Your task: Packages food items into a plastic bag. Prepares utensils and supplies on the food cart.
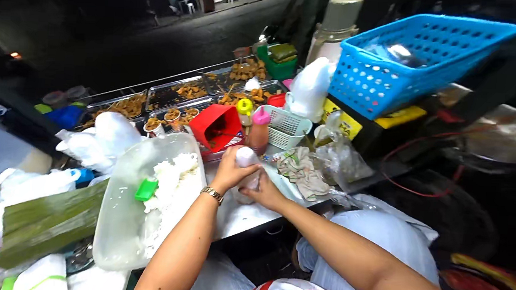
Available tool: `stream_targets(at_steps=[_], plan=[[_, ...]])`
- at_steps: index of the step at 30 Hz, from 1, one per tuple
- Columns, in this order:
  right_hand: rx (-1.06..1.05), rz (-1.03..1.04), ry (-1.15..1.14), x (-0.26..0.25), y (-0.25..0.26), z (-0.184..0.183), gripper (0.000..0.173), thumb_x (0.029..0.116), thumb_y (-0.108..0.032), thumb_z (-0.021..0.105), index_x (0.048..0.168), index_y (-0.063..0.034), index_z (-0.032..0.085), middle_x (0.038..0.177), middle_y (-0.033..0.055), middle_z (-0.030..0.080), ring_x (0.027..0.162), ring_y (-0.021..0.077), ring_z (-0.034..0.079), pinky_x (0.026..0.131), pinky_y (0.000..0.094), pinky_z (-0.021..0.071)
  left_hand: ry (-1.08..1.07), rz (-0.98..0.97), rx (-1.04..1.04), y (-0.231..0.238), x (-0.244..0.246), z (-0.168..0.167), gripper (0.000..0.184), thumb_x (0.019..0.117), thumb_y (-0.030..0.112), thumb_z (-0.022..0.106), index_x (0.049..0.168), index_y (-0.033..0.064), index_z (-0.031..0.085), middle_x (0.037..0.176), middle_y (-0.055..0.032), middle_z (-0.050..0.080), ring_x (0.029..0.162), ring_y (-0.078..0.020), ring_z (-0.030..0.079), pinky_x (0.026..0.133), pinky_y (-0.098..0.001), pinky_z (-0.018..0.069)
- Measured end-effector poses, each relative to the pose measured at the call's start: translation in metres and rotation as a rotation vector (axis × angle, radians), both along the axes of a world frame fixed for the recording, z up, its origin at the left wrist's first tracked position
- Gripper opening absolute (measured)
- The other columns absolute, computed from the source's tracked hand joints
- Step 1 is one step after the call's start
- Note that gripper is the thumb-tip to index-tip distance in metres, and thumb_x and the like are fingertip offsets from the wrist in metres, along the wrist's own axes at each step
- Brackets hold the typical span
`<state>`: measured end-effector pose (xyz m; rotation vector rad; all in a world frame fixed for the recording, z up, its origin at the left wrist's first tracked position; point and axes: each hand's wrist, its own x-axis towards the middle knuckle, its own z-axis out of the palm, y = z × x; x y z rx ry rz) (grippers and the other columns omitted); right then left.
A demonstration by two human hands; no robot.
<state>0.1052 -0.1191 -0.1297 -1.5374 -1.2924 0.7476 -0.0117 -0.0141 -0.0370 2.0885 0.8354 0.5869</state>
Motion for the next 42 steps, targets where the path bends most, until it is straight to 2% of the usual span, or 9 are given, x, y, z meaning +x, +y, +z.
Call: stream_targets(at_steps=[4,10,16,21,27,31,34,37,42], plan=[[-0.173,0.2,-0.145,0.039,-0.002,0.042,0.083,0.0938,-0.04,0.074,0.156,0.0013,0.038,0.152,0.0269,0.046,0.133,0.039,0.054,0.111,0.0519,0.0438,0.156,0.099,-0.058,0.009,-0.006,0.005,0.064,0.0803,0.024,0.085,0.131,-0.0048,0.06,0.137,-0.0259,0.054,0.127,-0.0348,0.054,0.11,-0.0503,0.0435],[-0.105,-0.276,-0.232,0.085,0.025,0.066,0.036,0.098,-0.015,0.069,0.128,0.0041,0.065,0.129,0.0268,0.061,0.112,0.0391,0.064,0.099,0.0533,0.052,0.188,0.081,0.031,-0.006,-0.003,0.015,0.045,0.0867,0.018,0.078,0.123,-0.0054,0.064,0.113,-0.0204,0.07,0.108,-0.0259,0.067,0.1,-0.0454,0.0512],[-0.318,-0.385,-0.463,0.118,0.063,0.06,0.046,0.0994,-0.009,0.064,0.142,0.0062,0.054,0.144,0.0303,0.051,0.129,0.0486,0.054,0.101,0.0626,0.0481,0.009,0.165,0.211,0.007,-0.01,0.01,0.043,0.0868,0.015,0.078,0.12,-0.0075,0.064,0.109,-0.0214,0.07,0.104,-0.0267,0.068,0.097,-0.0448,0.0524],[-0.397,-0.336,-0.63,0.133,0.054,0.058,0.029,0.1005,0.003,0.049,0.123,0.0063,0.068,0.127,0.0298,0.065,0.124,0.0498,0.059,0.097,0.0673,0.0471,-0.006,0.209,0.212,0.016,-0.016,0.006,0.042,0.0861,0.014,0.078,0.12,-0.0065,0.063,0.109,-0.0206,0.069,0.104,-0.0267,0.067,0.097,-0.0457,0.0521],[-0.743,-0.242,-0.708,0.128,0.032,0.103,0.026,0.1009,0.0,0.052,0.12,0.0084,0.067,0.128,0.0314,0.063,0.122,0.0501,0.06,0.094,0.0681,0.0478,-0.044,0.244,0.181,0.013,-0.014,0.008,0.043,0.0849,0.01,0.079,0.12,-0.0071,0.062,0.111,-0.0213,0.068,0.105,-0.0281,0.066,0.096,-0.048,0.0518],[-0.341,-0.266,-0.708,0.115,0.034,0.145,0.044,0.0922,0.001,0.065,0.136,0.0,0.061,0.136,0.0312,0.056,0.123,0.0512,0.057,0.095,0.0675,0.0483,-0.052,0.262,0.173,0.008,-0.012,0.011,0.044,0.084,0.009,0.08,0.12,-0.0079,0.062,0.115,-0.0238,0.067,0.11,-0.0317,0.065,0.099,-0.0509,0.0501],[0.039,-0.151,-0.837,0.086,0.058,0.158,0.042,0.0873,-0.001,0.07,0.129,-0.0064,0.069,0.13,0.0259,0.062,0.126,0.0494,0.053,0.099,0.0661,0.0445,-0.058,0.254,0.185,0.006,-0.011,0.01,0.043,0.0834,0.008,0.081,0.119,-0.0075,0.063,0.115,-0.0231,0.067,0.109,-0.0314,0.065,0.098,-0.0516,0.0507],[-0.042,-0.012,-1.1,0.051,0.094,0.147,0.025,0.089,0.0,0.069,0.114,0.003,0.073,0.122,0.0279,0.065,0.126,0.0508,0.052,0.103,0.071,0.0356,-0.081,0.234,0.198,0.006,-0.011,0.008,0.042,0.0826,0.007,0.081,0.118,-0.0079,0.063,0.114,-0.0236,0.066,0.108,-0.0325,0.065,0.097,-0.0518,0.051],[-0.288,0.07,-1.406,0.028,0.144,0.117,0.019,0.0949,0.009,0.056,0.109,0.0152,0.067,0.12,0.0321,0.064,0.127,0.0493,0.053,0.112,0.0687,0.0263,-0.086,0.24,0.182,0.004,-0.013,0.011,0.041,0.0839,0.008,0.081,0.117,-0.0076,0.062,0.116,-0.0237,0.066,0.108,-0.0336,0.065,0.097,-0.0533,0.051]])
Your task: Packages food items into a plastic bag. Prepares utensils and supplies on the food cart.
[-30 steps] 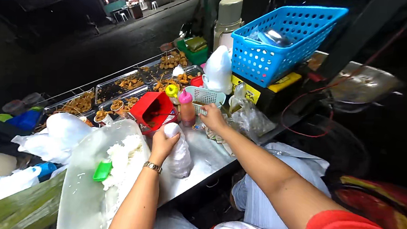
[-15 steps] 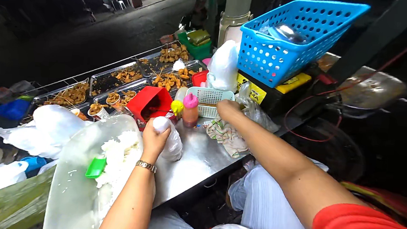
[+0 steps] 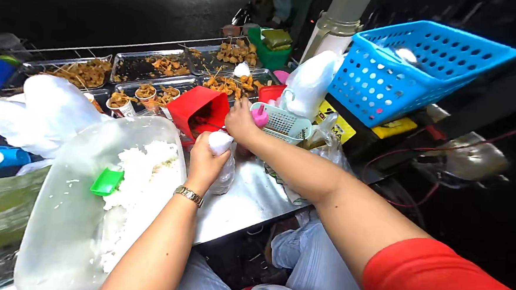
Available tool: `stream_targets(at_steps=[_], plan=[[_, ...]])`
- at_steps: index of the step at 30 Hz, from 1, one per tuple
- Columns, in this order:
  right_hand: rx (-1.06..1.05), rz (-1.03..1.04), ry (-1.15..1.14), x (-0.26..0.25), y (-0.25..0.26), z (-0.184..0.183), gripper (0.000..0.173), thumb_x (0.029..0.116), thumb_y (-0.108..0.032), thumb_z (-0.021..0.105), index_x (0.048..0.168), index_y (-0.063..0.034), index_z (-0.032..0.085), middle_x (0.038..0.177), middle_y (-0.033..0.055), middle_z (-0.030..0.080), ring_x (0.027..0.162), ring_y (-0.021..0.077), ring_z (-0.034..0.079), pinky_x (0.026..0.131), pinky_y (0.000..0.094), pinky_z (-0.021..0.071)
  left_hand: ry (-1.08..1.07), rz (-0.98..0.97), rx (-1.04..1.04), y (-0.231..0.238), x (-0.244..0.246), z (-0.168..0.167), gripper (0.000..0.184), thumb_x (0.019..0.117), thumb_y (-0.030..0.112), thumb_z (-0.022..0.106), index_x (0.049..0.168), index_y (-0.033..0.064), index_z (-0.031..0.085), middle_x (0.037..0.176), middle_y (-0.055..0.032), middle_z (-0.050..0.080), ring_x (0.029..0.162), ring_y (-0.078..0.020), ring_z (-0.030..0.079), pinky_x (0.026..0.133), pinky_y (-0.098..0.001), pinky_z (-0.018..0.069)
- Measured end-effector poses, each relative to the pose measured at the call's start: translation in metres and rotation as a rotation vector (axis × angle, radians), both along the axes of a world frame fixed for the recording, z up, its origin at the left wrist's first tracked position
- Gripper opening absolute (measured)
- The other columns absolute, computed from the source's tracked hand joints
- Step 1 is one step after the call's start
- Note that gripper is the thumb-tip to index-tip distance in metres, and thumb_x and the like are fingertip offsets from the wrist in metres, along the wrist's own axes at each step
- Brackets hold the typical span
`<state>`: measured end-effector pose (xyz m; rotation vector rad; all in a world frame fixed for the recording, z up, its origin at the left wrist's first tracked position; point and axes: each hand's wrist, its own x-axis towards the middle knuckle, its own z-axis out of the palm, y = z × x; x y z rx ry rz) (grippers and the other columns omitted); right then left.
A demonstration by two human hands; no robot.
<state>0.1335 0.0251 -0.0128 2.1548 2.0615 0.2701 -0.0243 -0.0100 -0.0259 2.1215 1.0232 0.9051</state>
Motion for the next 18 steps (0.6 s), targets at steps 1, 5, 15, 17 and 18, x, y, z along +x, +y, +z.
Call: stream_targets(at_steps=[1,5,15,17,18], plan=[[-0.004,-0.003,0.013,0.001,0.005,-0.004,0.019,0.0953,0.009,0.055,0.108,0.0147,0.068,0.118,0.032,0.066,0.124,0.049,0.056,0.111,0.0684,0.0294,0.002,0.003,-0.005,0.0,0.0,0.001,0.042,0.0845,0.009,0.081,0.118,-0.008,0.062,0.116,-0.0243,0.065,0.108,-0.0343,0.065,0.097,-0.0536,0.0508],[-0.081,-0.106,0.154,-0.004,0.009,0.008,0.019,0.0976,0.005,0.054,0.108,0.0144,0.068,0.121,0.0331,0.063,0.118,0.0489,0.061,0.091,0.0632,0.0492,-0.004,0.033,0.015,-0.001,0.0,0.002,0.043,0.0847,0.011,0.081,0.117,-0.0094,0.061,0.114,-0.0261,0.065,0.109,-0.0373,0.064,0.097,-0.0541,0.0507],[0.161,-0.277,0.43,0.036,0.011,0.067,0.027,0.0973,-0.01,0.067,0.114,0.0117,0.066,0.121,0.0324,0.065,0.118,0.0497,0.061,0.095,0.0661,0.0493,0.176,0.16,-0.126,0.009,-0.005,0.016,0.058,0.0834,0.029,0.086,0.128,-0.0012,0.063,0.132,-0.031,0.052,0.122,-0.0474,0.052,0.1,-0.0613,0.0442],[0.245,-0.285,0.456,0.049,0.008,0.085,0.031,0.0989,-0.015,0.066,0.114,0.012,0.066,0.121,0.0336,0.064,0.117,0.0503,0.062,0.096,0.0663,0.0491,0.143,0.129,-0.146,0.013,-0.008,0.017,0.056,0.0842,0.023,0.084,0.127,-0.0042,0.063,0.13,-0.0308,0.054,0.122,-0.0465,0.052,0.101,-0.0602,0.0439],[0.3,-0.278,0.461,0.054,0.003,0.096,0.033,0.0993,-0.017,0.066,0.115,0.012,0.066,0.12,0.034,0.064,0.117,0.0506,0.062,0.097,0.0663,0.0489,0.133,0.121,-0.154,0.014,-0.009,0.018,0.055,0.0843,0.021,0.084,0.128,-0.0047,0.062,0.131,-0.0306,0.054,0.123,-0.0464,0.052,0.102,-0.0605,0.0434]])
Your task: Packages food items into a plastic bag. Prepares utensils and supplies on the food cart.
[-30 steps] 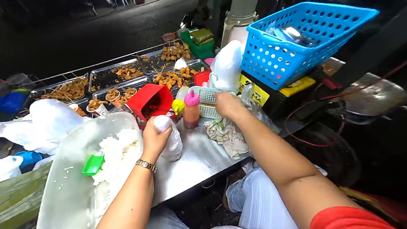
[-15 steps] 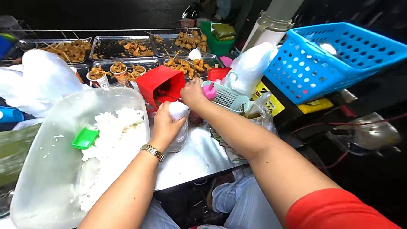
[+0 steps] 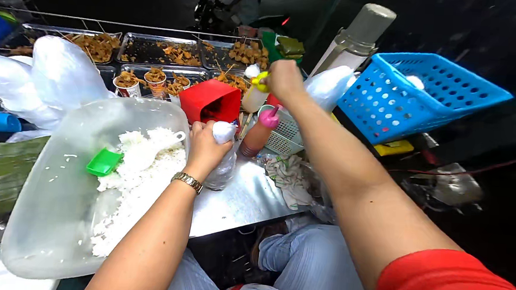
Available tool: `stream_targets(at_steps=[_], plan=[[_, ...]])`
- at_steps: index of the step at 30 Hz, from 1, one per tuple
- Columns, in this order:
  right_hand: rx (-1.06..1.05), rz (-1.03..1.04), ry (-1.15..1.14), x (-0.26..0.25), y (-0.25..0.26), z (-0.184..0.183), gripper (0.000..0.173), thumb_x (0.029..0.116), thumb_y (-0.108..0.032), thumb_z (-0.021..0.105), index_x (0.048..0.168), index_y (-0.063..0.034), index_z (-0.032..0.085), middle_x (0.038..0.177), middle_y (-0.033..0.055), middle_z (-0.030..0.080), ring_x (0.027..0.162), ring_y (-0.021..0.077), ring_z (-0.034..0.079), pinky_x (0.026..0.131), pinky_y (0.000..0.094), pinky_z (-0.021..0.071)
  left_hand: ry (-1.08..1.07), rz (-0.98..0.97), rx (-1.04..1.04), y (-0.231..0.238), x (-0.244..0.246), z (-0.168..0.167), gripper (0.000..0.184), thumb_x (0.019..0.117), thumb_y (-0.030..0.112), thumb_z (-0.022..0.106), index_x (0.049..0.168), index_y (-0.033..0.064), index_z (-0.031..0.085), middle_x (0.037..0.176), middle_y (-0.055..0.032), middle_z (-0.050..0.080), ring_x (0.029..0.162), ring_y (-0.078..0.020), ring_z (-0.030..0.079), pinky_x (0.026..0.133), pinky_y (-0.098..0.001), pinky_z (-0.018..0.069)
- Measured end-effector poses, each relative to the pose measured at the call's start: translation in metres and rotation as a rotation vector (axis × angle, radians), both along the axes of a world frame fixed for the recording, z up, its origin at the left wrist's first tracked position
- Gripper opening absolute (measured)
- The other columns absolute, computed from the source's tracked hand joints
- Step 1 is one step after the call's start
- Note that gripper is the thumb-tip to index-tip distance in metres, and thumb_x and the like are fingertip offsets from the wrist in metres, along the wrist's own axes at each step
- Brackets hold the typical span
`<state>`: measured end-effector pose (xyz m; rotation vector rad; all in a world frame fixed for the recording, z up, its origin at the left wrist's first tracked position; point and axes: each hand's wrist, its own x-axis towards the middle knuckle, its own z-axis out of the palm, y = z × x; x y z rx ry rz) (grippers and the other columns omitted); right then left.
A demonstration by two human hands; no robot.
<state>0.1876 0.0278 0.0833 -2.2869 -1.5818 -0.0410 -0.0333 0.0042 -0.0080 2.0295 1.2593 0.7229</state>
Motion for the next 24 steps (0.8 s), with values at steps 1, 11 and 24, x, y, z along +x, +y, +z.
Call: stream_targets(at_steps=[1,11,24], plan=[[0.055,0.003,-0.014,0.004,-0.008,0.013,0.035,0.1003,-0.019,0.065,0.117,0.0113,0.066,0.12,0.0337,0.065,0.118,0.0503,0.062,0.098,0.0658,0.0484,-0.006,-0.005,-0.012,0.0,-0.001,0.001,0.054,0.0845,0.018,0.083,0.129,-0.0047,0.062,0.132,-0.0305,0.054,0.124,-0.0464,0.051,0.102,-0.0609,0.0431],[0.405,0.282,0.043,0.019,-0.159,0.086,0.025,0.0957,-0.032,0.066,0.102,-0.0081,0.071,0.085,0.0015,0.066,0.069,0.007,0.061,0.066,0.0327,0.0546,-0.027,0.049,0.055,0.007,-0.007,0.003,0.052,0.0821,0.013,0.084,0.127,-0.0056,0.063,0.131,-0.0311,0.054,0.122,-0.0486,0.052,0.101,-0.0642,0.0435],[-0.195,0.596,0.196,-0.049,-0.129,-0.053,0.023,0.1005,-0.02,0.066,0.109,0.0012,0.073,0.105,0.0179,0.071,0.098,0.0279,0.068,0.09,0.0438,0.0537,-0.062,0.082,0.04,0.006,-0.011,0.002,0.052,0.0798,0.01,0.085,0.125,-0.0023,0.064,0.13,-0.0295,0.054,0.123,-0.0457,0.052,0.101,-0.0626,0.0436]])
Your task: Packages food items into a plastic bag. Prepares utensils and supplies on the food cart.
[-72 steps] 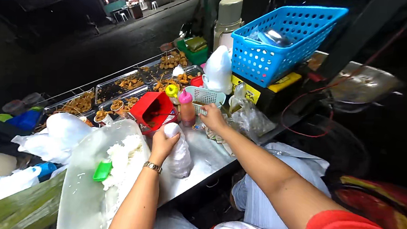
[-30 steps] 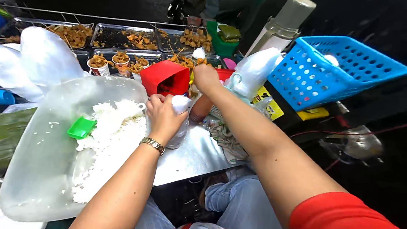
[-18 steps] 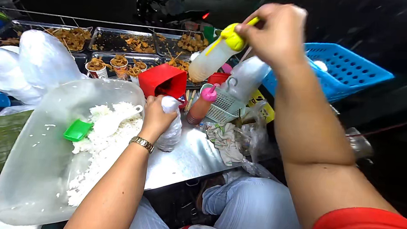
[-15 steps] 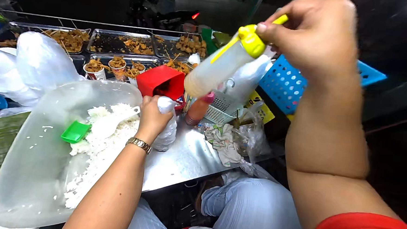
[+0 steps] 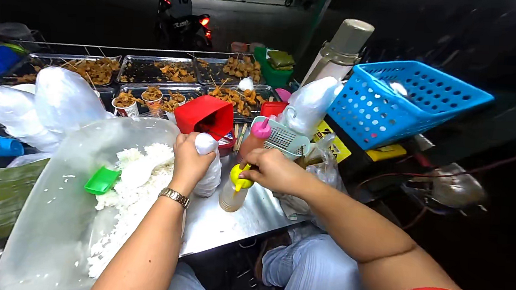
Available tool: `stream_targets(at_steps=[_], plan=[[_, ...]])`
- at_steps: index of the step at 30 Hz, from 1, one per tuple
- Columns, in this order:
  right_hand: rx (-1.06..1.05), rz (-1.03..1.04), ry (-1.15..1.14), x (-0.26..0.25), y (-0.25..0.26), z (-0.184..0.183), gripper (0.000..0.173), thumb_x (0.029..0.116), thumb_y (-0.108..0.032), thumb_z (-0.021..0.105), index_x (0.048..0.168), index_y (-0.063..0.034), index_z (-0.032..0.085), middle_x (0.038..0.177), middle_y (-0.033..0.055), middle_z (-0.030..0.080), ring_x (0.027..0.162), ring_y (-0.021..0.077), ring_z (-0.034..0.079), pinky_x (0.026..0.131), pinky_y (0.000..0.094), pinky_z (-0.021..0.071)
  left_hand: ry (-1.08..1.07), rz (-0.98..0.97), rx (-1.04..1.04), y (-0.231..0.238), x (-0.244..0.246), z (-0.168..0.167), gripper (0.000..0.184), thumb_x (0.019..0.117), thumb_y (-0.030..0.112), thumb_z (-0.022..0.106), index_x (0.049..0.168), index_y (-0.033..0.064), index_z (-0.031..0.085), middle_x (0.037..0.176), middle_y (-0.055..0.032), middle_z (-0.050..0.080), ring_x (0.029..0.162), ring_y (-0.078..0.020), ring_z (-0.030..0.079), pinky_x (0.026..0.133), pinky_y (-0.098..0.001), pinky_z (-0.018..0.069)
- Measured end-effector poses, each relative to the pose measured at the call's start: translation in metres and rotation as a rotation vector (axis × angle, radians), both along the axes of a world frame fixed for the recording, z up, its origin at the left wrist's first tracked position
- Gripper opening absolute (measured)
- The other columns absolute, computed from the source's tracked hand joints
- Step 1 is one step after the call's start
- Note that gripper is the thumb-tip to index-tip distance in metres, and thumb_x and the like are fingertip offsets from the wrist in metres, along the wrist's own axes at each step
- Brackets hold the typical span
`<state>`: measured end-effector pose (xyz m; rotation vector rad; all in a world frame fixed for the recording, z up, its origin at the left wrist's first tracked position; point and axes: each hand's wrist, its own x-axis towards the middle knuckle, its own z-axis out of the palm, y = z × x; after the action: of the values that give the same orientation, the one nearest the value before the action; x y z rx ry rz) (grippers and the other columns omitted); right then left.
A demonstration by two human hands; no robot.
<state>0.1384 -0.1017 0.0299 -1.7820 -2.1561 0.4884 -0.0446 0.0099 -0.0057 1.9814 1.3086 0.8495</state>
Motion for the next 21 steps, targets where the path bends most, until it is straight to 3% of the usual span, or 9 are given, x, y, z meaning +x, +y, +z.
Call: stream_targets(at_steps=[4,8,10,13,15,17,21], plan=[[-0.054,0.014,-0.02,0.001,-0.002,0.003,0.03,0.1021,-0.023,0.064,0.12,-0.0003,0.07,0.111,0.0174,0.069,0.097,0.0267,0.067,0.089,0.0429,0.0542,0.028,0.009,0.007,0.001,0.001,-0.004,0.059,0.0762,0.013,0.088,0.127,-0.0018,0.062,0.129,-0.0307,0.054,0.123,-0.0477,0.051,0.101,-0.0642,0.0426],[-0.041,0.068,-0.066,0.005,-0.011,0.005,0.037,0.101,-0.029,0.066,0.129,-0.0044,0.067,0.113,0.0159,0.068,0.093,0.0258,0.067,0.085,0.0434,0.0551,0.042,0.024,-0.01,0.002,0.002,-0.008,0.08,0.0738,0.015,0.09,0.14,-0.0059,0.049,0.138,-0.0319,0.05,0.128,-0.0485,0.049,0.104,-0.0639,0.0414],[0.077,0.065,-0.041,0.018,-0.015,0.016,0.037,0.098,-0.029,0.07,0.128,-0.0065,0.069,0.106,0.0131,0.071,0.086,0.0236,0.068,0.078,0.0433,0.0576,0.043,0.026,-0.01,0.002,0.002,-0.008,0.084,0.0732,0.015,0.09,0.142,-0.0062,0.046,0.14,-0.0311,0.049,0.129,-0.0471,0.049,0.106,-0.0629,0.041],[0.427,-0.084,0.032,0.051,-0.003,0.042,0.024,0.0964,-0.018,0.07,0.116,-0.0049,0.074,0.093,0.0104,0.072,0.075,0.019,0.067,0.069,0.0391,0.0579,0.044,0.034,-0.016,0.0,0.002,-0.008,0.084,0.0729,0.015,0.089,0.142,-0.0057,0.046,0.139,-0.0306,0.05,0.128,-0.0468,0.05,0.105,-0.0625,0.042],[0.521,-0.291,0.046,0.074,0.027,0.054,0.023,0.0995,-0.019,0.066,0.112,-0.0025,0.074,0.096,0.0137,0.072,0.081,0.0216,0.067,0.077,0.0432,0.0553,0.038,0.039,-0.021,-0.002,0.003,-0.007,0.085,0.0726,0.014,0.09,0.142,-0.0057,0.046,0.139,-0.0308,0.05,0.128,-0.0471,0.05,0.104,-0.0626,0.0421],[0.448,-0.387,0.038,0.096,0.071,0.05,0.023,0.1011,-0.019,0.064,0.113,-0.0004,0.073,0.101,0.0171,0.072,0.091,0.0273,0.068,0.086,0.049,0.0527,0.038,0.04,-0.011,-0.003,0.004,-0.008,0.085,0.0722,0.014,0.09,0.142,-0.0053,0.046,0.138,-0.0306,0.05,0.128,-0.0459,0.05,0.104,-0.0614,0.0426],[0.174,-0.122,-0.123,0.133,0.157,-0.01,0.018,0.0974,-0.011,0.067,0.108,0.0006,0.076,0.106,0.0215,0.074,0.104,0.0402,0.07,0.097,0.064,0.0497,0.048,0.043,0.009,-0.004,0.006,-0.012,0.084,0.0733,0.02,0.089,0.142,-0.0046,0.047,0.136,-0.0283,0.052,0.126,-0.0436,0.052,0.103,-0.0595,0.044]])
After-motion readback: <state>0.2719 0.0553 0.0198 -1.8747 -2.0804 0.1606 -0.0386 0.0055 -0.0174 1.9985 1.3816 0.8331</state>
